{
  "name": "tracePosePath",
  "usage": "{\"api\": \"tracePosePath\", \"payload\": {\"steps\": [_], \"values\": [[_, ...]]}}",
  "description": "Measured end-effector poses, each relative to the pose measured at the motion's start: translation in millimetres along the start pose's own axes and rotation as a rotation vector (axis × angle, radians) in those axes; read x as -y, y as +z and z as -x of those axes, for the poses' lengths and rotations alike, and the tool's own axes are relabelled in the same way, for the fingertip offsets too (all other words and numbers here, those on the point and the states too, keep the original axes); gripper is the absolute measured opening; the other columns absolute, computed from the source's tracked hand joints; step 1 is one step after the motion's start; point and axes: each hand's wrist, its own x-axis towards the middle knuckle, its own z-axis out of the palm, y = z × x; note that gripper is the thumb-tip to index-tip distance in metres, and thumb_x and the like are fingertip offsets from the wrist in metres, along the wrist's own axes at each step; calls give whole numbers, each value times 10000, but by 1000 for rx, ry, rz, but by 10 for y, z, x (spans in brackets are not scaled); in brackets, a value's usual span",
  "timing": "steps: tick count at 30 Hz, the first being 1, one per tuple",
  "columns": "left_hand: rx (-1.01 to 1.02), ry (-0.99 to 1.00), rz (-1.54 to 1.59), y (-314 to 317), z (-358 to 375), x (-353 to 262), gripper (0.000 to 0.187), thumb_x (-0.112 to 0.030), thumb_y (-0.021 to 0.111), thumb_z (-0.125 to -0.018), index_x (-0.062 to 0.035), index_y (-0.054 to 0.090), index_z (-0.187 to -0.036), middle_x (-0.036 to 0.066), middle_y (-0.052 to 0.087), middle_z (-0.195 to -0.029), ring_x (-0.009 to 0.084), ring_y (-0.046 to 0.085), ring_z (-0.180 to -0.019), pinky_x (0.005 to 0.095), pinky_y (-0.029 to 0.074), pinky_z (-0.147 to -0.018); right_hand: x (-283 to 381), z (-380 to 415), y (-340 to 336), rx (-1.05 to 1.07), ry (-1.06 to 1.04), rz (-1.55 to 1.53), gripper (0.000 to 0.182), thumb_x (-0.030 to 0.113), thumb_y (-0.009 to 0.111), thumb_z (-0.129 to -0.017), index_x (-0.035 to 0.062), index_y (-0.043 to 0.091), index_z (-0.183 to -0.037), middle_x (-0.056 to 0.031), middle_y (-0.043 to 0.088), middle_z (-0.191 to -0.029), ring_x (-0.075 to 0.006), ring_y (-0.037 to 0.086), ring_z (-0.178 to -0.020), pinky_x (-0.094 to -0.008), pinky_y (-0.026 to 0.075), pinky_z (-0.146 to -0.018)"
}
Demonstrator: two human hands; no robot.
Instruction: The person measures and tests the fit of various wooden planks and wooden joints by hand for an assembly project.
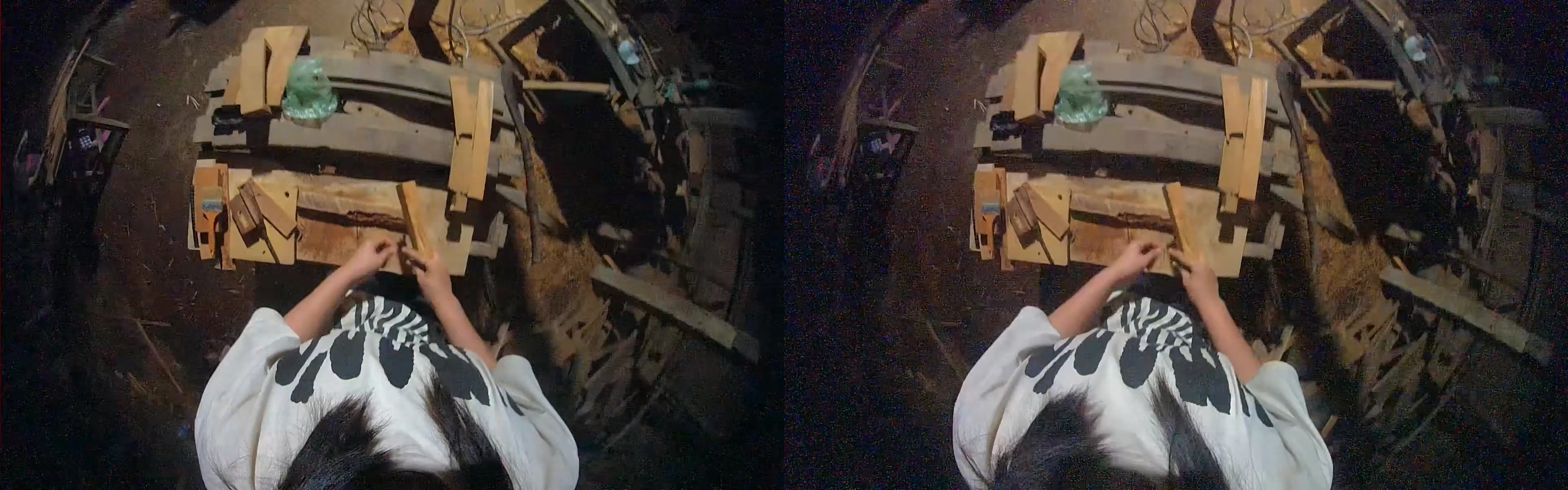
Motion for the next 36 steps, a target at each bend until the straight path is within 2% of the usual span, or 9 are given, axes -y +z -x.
{"api": "tracePosePath", "payload": {"steps": [5, 7, 11, 15, 17, 24, 27, 33, 36], "values": [[89, 52, 92, 67, 57, 20, 231, -249, 566, -927, -35, 651, -908, 7, 596, -674, 88, 531, -585, 235, 410, -515, 104, -80, 67, -82, -101, 31, 193, 63, 635, -794, 92, 692, -977, -179, 654, -929, -301, 637, -911, -349, 493, -772], [92, -193, 276, 69, 95, -56, 215, -229, 553, -937, -34, 643, -947, 13, 607, -733, 81, 537, -622, 229, 439, -557, 28, -122, 161, -100, -57, -38, 145, 92, 667, -790, 54, 685, -929, -151, 668, -774, -256, 665, -767, -313, 505, -699], [39, -263, 395, 6, 165, -157, 176, -176, 534, -937, -46, 639, -882, 10, 599, -730, 85, 527, -606, 222, 435, -538, 255, -175, 117, -43, -15, -102, 161, 95, 694, -780, 31, 681, -927, -132, 672, -776, -195, 657, -678, -290, 503, -647], [46, -274, 412, -88, 183, -71, 181, -177, 536, -934, -47, 638, -858, 6, 575, -711, 97, 519, -613, 240, 433, -535, 275, -237, 167, -33, -42, -158, 163, 142, 696, -792, 73, 686, -939, -126, 620, -827, -237, 646, -745, -321, 500, -682], [17, -300, 294, -132, 241, -137, 235, -221, 554, -938, -30, 642, -832, -8, 589, -685, 69, 502, -573, 233, 414, -534, 86, -308, 279, 88, -131, -257, 137, 76, 686, -801, 17, 677, -924, -69, 665, -810, -144, 621, -696, -268, 492, -664], [63, -261, 236, -219, 348, -72, 185, -201, 636, -883, -19, 667, -895, 19, 645, -785, 88, 576, -689, 239, 452, -621, 38, -282, 261, 141, -116, -170, 143, 104, 679, -825, 16, 673, -937, -39, 669, -815, -111, 611, -736, -254, 488, -675], [165, -144, 294, -264, 423, -168, 157, -160, 677, -841, -14, 669, -897, 33, 662, -814, 103, 601, -737, 247, 460, -646, 11, -278, 247, 150, -189, -171, 140, 112, 672, -834, 22, 672, -942, -41, 664, -826, -107, 611, -756, -253, 488, -683], [135, -49, -32, -326, 273, -192, 125, -121, 701, -790, -31, 688, -875, 56, 678, -830, 152, 613, -692, 303, 470, -645, 128, -230, 220, 262, -58, -315, 211, 103, 650, -848, 17, 650, -1041, -61, 646, -842, -116, 606, -774, -260, 490, -725], [-279, 363, -604, -417, 177, -247, 73, -145, 725, -701, -114, 715, -767, 102, 650, -790, 293, 588, -783, 364, 461, -700, 105, -189, 204, 137, -43, -329, 333, 125, 640, -854, 23, 603, -1168, -121, 643, -988, -187, 624, -886, -300, 490, -805]]}}
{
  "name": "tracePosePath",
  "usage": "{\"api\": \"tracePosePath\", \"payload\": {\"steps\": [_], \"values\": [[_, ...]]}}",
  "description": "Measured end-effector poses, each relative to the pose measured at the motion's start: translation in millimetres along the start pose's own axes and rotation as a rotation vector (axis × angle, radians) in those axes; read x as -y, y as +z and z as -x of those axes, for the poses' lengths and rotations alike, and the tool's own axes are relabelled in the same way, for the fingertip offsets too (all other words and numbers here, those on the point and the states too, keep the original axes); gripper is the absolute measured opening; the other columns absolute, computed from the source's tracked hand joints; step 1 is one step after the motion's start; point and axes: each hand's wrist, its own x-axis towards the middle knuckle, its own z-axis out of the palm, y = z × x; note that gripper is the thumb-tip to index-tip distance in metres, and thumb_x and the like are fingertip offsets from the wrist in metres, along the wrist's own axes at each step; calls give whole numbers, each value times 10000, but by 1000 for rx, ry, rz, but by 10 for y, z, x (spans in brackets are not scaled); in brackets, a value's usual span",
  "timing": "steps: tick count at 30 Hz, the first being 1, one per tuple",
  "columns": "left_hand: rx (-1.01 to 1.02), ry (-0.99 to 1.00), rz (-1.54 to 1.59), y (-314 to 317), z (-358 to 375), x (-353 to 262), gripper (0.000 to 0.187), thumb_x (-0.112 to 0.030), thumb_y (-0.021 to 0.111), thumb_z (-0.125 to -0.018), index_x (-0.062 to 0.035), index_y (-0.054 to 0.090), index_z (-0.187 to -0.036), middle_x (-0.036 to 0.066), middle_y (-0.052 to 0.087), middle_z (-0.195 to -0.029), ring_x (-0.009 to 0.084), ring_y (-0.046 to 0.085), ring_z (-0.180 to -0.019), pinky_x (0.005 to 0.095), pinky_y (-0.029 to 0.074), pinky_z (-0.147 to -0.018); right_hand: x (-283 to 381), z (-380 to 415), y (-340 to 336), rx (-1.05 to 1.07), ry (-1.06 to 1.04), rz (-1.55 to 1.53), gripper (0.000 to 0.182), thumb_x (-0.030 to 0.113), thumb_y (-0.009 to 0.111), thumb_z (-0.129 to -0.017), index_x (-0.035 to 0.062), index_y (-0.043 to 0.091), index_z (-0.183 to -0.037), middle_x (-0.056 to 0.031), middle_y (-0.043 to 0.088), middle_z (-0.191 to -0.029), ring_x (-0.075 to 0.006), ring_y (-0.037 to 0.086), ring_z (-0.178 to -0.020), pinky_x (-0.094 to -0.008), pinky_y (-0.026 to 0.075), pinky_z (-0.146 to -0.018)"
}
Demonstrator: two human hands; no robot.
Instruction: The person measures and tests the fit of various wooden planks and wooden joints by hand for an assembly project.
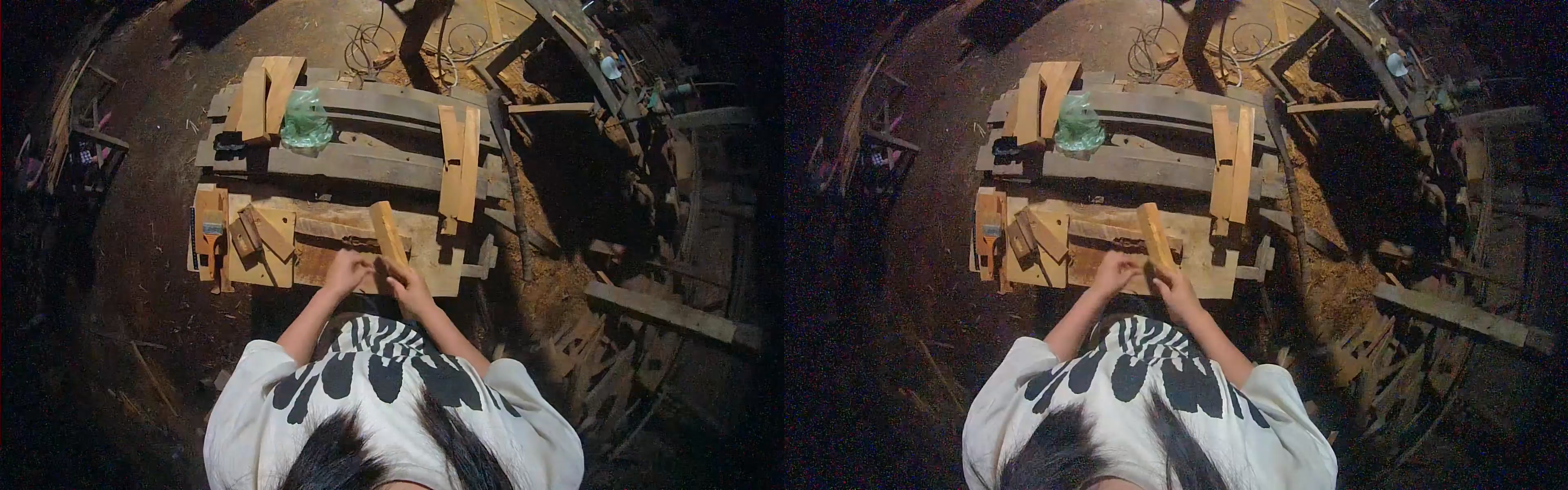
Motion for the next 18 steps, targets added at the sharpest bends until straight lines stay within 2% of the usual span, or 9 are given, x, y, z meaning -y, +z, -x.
{"api": "tracePosePath", "payload": {"steps": [2, 3, 5, 6, 7, 11, 12, 14, 18], "values": [[-76, 57, 24, 147, -141, 343, 93, -166, 737, -683, -129, 717, -767, 84, 641, -797, 292, 574, -833, 375, 449, -717, -135, 54, -62, -113, -12, 275, 552, 152, 632, -847, 53, 436, -1353, -196, 582, -1161, -281, 601, -1026, -352, 468, -884], [-158, 110, 48, 213, -208, 482, 114, -186, 749, -664, -145, 720, -766, 66, 631, -805, 290, 561, -884, 386, 437, -734, -153, 85, -109, -110, 1, 271, 552, 152, 632, -847, 53, 436, -1353, -196, 582, -1161, -281, 601, -1026, -352, 468, -884], [-318, 137, -33, 229, -244, 494, 140, -189, 770, -635, -183, 726, -767, 29, 618, -898, 266, 538, -963, 408, 391, -822, -125, 153, -170, -221, 149, 248, 730, 143, 611, -833, 79, 228, -1452, -248, 516, -1252, -342, 554, -1117, -386, 439, -934], [-298, 116, -38, 223, -241, 463, 140, -189, 770, -635, -183, 726, -767, 29, 618, -898, 266, 538, -963, 408, 391, -822, 27, 184, -209, -218, 214, 196, 780, 129, 598, -827, 84, 152, -1465, -255, 506, -1260, -345, 542, -1131, -388, 429, -944], [-339, 79, -46, 212, -232, 410, 161, -176, 778, -622, -205, 729, -773, 21, 599, -974, 261, 511, -1011, 416, 356, -866, 134, 207, -243, -214, 279, 142, 831, 115, 584, -820, 89, 75, -1477, -261, 496, -1268, -348, 530, -1144, -391, 420, -955], [-400, -50, 32, 410, -242, 658, 232, -160, 799, -589, -251, 739, -794, 18, 538, -1155, 261, 410, -1150, 425, 257, -961, -42, 256, -313, -223, 209, 139, 853, 85, 575, -811, 90, 47, -1480, -257, 413, -1355, -335, 474, -1212, -368, 391, -986], [-414, -1, -13, 419, -239, 680, 244, -147, 804, -586, -257, 741, -794, 25, 511, -1206, 278, 373, -1187, 436, 248, -969, -123, 280, -320, -240, 171, 167, 854, 76, 574, -810, 95, 47, -1482, -253, 388, -1376, -332, 459, -1228, -361, 384, -995], [-411, -30, 13, 451, -252, 709, 231, -150, 805, -588, -252, 741, -786, 26, 513, -1206, 278, 375, -1186, 437, 245, -970, -288, 318, -302, -278, 104, 199, 839, 58, 574, -808, 100, 78, -1483, -239, 325, -1423, -322, 409, -1275, -349, 359, -1021], [-422, -63, -101, 399, -246, 599, 184, -157, 803, -606, -230, 738, -761, 29, 515, -1212, 283, 375, -1186, 435, 241, -969, -283, 335, -211, -283, 144, 190, 798, 66, 574, -809, 84, 131, -1472, -236, 355, -1403, -318, 426, -1258, -346, 367, -1014]]}}
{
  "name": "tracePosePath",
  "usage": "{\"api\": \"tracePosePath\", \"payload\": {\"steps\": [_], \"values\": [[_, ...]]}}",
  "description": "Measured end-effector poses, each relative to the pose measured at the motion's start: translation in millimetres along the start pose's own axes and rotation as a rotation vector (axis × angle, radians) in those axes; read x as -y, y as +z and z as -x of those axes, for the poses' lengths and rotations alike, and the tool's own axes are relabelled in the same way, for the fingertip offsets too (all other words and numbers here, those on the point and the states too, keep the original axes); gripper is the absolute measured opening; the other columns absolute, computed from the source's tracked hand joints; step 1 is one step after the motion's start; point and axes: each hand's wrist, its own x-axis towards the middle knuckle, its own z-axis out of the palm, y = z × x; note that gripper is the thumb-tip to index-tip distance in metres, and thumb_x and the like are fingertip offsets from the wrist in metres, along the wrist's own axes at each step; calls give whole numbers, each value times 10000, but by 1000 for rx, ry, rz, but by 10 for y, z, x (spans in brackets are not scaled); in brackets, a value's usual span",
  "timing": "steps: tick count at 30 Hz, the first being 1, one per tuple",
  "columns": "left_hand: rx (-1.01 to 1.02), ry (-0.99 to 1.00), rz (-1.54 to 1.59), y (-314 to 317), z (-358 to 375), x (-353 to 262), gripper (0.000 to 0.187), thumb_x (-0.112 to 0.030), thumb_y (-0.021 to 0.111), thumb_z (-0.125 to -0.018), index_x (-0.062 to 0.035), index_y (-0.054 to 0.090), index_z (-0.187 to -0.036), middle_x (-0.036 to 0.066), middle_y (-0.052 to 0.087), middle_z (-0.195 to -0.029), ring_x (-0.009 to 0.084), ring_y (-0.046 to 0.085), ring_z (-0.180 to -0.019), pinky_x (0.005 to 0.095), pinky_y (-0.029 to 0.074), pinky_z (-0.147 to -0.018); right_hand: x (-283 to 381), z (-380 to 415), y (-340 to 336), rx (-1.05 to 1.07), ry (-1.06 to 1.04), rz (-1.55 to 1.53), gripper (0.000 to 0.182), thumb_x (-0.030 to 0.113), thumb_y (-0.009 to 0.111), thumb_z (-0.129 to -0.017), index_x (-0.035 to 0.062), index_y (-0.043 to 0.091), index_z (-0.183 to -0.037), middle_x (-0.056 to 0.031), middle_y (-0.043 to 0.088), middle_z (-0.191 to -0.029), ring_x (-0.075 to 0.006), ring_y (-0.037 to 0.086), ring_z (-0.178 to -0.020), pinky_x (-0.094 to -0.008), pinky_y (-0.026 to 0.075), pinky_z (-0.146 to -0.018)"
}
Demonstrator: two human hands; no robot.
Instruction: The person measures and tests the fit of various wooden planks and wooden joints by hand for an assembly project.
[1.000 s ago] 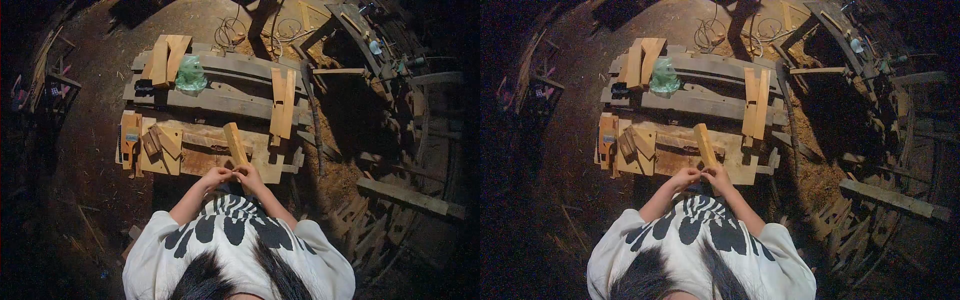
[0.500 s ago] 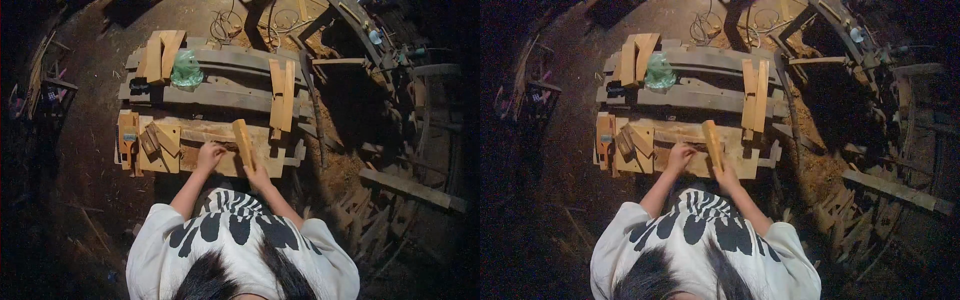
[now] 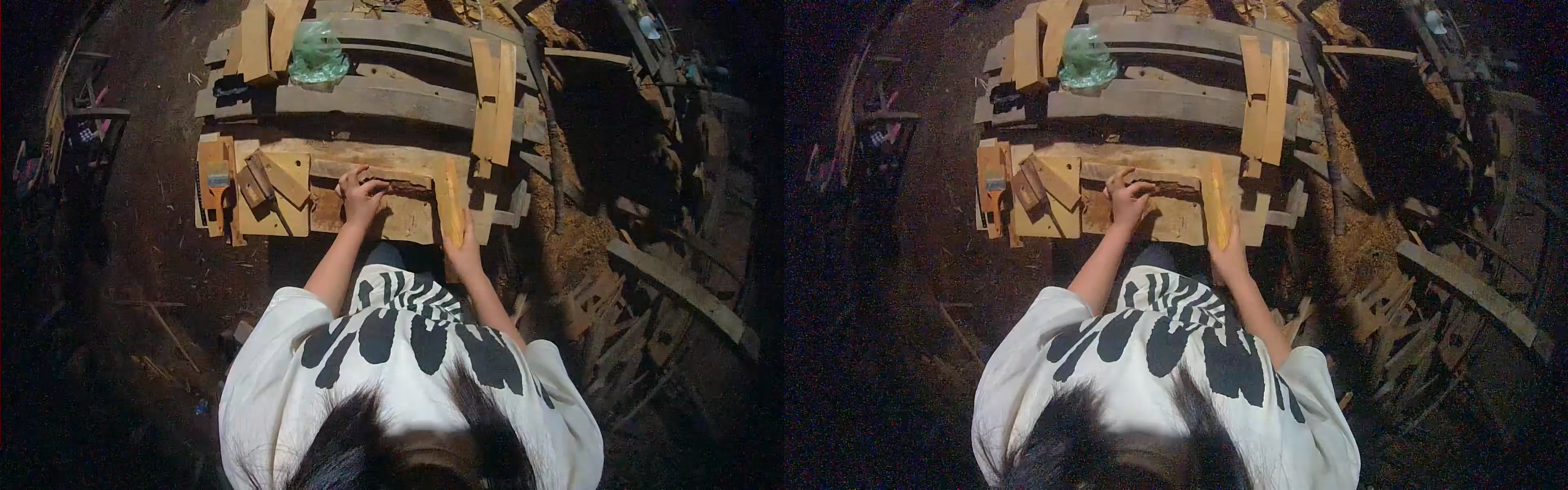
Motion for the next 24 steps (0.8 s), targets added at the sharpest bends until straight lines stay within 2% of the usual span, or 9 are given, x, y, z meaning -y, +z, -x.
{"api": "tracePosePath", "payload": {"steps": [2, 5, 12, 14, 16, 18, 20, 22, 24], "values": [[-22, -2, -20, 50, -6, 78, 191, -150, 805, -608, -224, 736, -770, 21, 517, -1207, 273, 374, -1189, 434, 244, -958, 36, 8, 30, 35, 70, -84, 749, 75, 573, -809, 62, 189, -1452, -226, 383, -1379, -310, 462, -1220, -341, 386, -994], [19, -6, -104, 22, -4, 53, 202, -153, 805, -602, -227, 734, -777, 7, 514, -1208, 267, 372, -1189, 426, 237, -955, -10, 20, 89, 49, 72, -26, 730, 88, 572, -809, 56, 212, -1443, -215, 429, -1339, -302, 502, -1171, -340, 413, -963], [42, 28, 4, 206, -50, 223, 222, -198, 815, -573, -280, 726, -760, -26, 496, -1228, 261, 359, -1191, 448, 210, -938, 95, -3, 157, 86, 72, -3, 711, 111, 573, -814, 76, 233, -1436, -212, 497, -1269, -287, 528, -1141, -345, 427, -936], [63, 21, 30, 183, -38, 227, 218, -213, 816, -574, -275, 725, -762, -30, 494, -1232, 263, 360, -1188, 458, 207, -936, 67, -8, 168, 149, 3, -21, 704, 142, 576, -820, 68, 232, -1430, -229, 527, -1230, -310, 552, -1117, -358, 437, -923], [98, 108, -169, 11, -64, 93, 191, -256, 805, -612, -269, 722, -783, -33, 489, -1242, 263, 359, -1189, 488, 194, -936, 165, 9, 163, 169, 18, 29, 702, 157, 576, -823, 67, 232, -1428, -238, 541, -1209, -328, 562, -1103, -366, 443, -914], [90, 135, -173, 10, -92, 140, 180, -276, 795, -631, -272, 721, -795, -35, 488, -1244, 254, 363, -1191, 500, 193, -933, 278, 21, 154, 191, 33, 78, 700, 173, 575, -827, 67, 231, -1426, -246, 555, -1188, -346, 572, -1089, -373, 450, -905], [82, 163, -180, 17, -132, 191, 171, -296, 785, -650, -274, 719, -806, -38, 487, -1247, 246, 366, -1192, 511, 192, -931, 344, 35, 155, 197, 15, 113, 689, 145, 558, -802, 77, 246, -1413, -286, 555, -1159, -439, 555, -1058, -444, 457, -897], [188, 185, -202, -5, -197, 201, 167, -317, 771, -671, -275, 716, -823, -40, 490, -1241, 227, 384, -1199, 519, 200, -927, 310, 53, 145, 212, 19, 207, 678, 157, 561, -807, 89, 255, -1408, -286, 571, -1117, -449, 569, -1005, -460, 469, -860], [194, 191, -186, 31, -251, 226, 171, -311, 771, -673, -272, 715, -829, -41, 493, -1240, 222, 395, -1200, 520, 206, -925, 237, 81, 154, 224, 20, 302, 667, 169, 565, -812, 101, 264, -1404, -286, 588, -1075, -459, 583, -952, -475, 481, -824]]}}
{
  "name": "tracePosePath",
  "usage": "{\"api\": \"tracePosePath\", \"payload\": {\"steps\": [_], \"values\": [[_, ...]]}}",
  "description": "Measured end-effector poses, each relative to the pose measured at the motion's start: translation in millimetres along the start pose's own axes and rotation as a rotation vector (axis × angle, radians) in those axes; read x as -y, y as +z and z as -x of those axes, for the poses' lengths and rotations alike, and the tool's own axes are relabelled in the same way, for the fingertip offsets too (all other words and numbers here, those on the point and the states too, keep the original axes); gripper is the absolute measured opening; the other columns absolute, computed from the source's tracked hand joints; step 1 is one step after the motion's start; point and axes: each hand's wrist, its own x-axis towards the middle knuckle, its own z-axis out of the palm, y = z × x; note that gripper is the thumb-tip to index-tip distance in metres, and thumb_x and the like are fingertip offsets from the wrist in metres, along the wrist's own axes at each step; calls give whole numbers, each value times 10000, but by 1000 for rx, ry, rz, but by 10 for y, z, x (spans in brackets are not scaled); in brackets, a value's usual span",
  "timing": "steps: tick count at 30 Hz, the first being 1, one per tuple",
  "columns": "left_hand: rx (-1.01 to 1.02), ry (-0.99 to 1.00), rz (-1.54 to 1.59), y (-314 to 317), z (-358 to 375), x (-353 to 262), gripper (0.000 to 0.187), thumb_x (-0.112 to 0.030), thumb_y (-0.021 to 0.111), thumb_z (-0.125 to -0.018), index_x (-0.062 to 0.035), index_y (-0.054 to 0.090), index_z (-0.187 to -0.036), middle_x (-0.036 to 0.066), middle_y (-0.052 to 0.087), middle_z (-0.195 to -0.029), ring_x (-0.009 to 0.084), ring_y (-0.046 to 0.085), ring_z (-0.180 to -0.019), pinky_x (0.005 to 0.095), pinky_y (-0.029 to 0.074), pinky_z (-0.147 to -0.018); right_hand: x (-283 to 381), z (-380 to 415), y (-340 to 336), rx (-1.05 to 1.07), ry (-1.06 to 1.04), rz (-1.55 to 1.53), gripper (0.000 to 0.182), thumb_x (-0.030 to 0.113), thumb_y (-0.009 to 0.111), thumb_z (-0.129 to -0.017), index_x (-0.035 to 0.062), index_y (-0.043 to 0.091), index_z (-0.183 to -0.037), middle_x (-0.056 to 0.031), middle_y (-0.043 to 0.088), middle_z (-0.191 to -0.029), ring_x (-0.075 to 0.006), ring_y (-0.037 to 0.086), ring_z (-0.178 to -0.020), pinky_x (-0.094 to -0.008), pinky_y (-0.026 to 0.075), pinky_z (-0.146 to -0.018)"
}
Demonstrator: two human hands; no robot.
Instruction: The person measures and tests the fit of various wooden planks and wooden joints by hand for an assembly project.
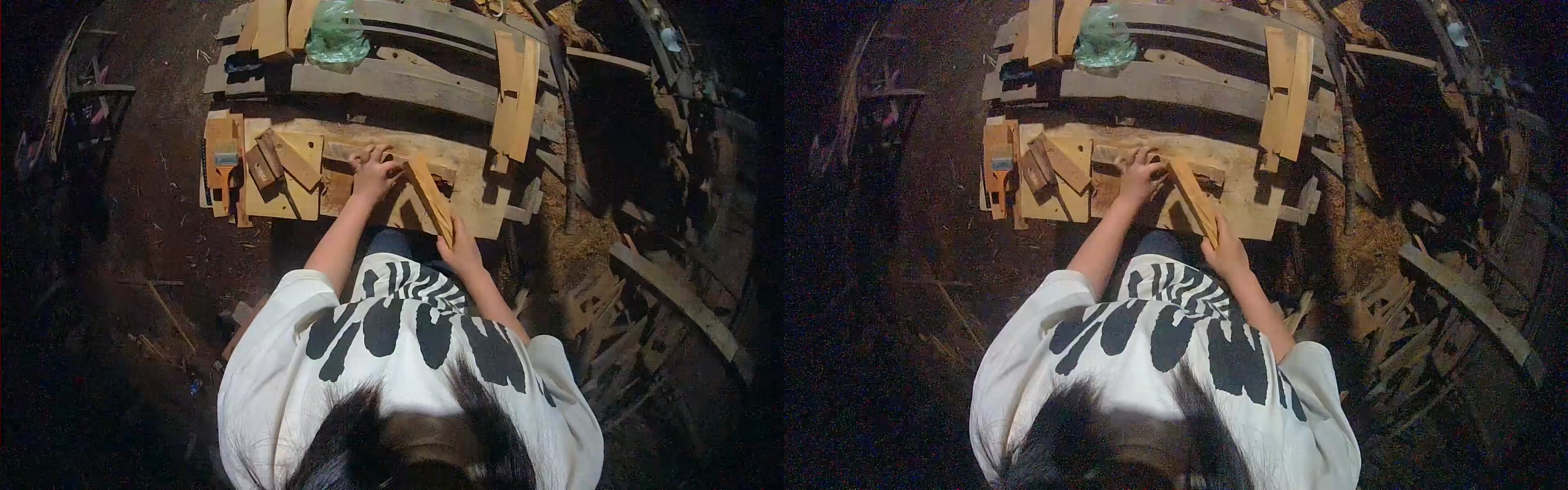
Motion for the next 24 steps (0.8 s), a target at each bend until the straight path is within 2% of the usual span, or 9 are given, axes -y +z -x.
{"api": "tracePosePath", "payload": {"steps": [2, 5, 8, 10, 14, 18, 20, 24], "values": [[3, 6, 17, 23, -7, 13, 175, -305, 771, -674, -269, 714, -835, -42, 496, -1240, 217, 406, -1201, 522, 211, -924, -109, 9, 75, -72, -116, 30, 647, 186, 574, -820, 135, 283, -1395, -276, 610, -992, -465, 595, -857, -501, 489, -757], [35, 7, -10, 9, -15, 17, 193, -292, 771, -673, -256, 715, -854, -28, 526, -1213, 223, 425, -1194, 507, 217, -928, -245, -7, 184, -76, -149, -6, 648, 182, 576, -820, 167, 288, -1401, -265, 612, -985, -456, 599, -844, -505, 493, -732], [-5, 31, 33, 95, -9, 101, 181, -278, 769, -671, -245, 720, -842, -14, 571, -1155, 222, 450, -1165, 483, 225, -930, -257, -69, 178, 0, -162, 127, 657, 161, 577, -813, 161, 289, -1404, -257, 607, -995, -450, 601, -841, -507, 501, -706], [-11, 32, 70, 64, -10, 92, 168, -274, 768, -671, -225, 724, -826, -5, 600, -1104, 217, 469, -1147, 468, 227, -935, -346, -63, 218, -33, -191, 111, 658, 153, 577, -811, 157, 293, -1404, -252, 604, -1016, -442, 603, -847, -499, 506, -703], [-17, 28, 105, 60, -19, 125, 161, -259, 772, -660, -218, 725, -807, -9, 605, -1096, 211, 474, -1147, 456, 226, -939, -299, -42, 157, -77, -274, 71, 641, 138, 572, -811, 140, 315, -1397, -236, 602, -1054, -419, 611, -858, -473, 515, -705], [-22, 36, 105, 104, -12, 144, 181, -242, 781, -637, -202, 724, -805, -15, 606, -1099, 207, 467, -1153, 442, 224, -939, -231, -121, 161, -38, -214, 209, 632, 130, 571, -810, 130, 325, -1393, -226, 604, -1072, -407, 611, -878, -463, 511, -733], [-32, 23, 100, 108, -22, 150, 185, -238, 782, -631, -198, 723, -802, -17, 608, -1097, 206, 466, -1153, 440, 223, -939, -232, -116, 155, -89, -259, 98, 628, 130, 576, -809, 114, 334, -1389, -226, 587, -1117, -399, 599, -931, -458, 501, -766], [-1, 16, 161, 48, -22, 128, 160, -241, 781, -637, -177, 720, -770, -9, 609, -1097, 207, 465, -1152, 439, 220, -936, -279, -180, 210, -179, -358, 180, 642, 123, 575, -807, 107, 328, -1399, -256, 601, -1018, -448, 586, -858, -483, 483, -698]]}}
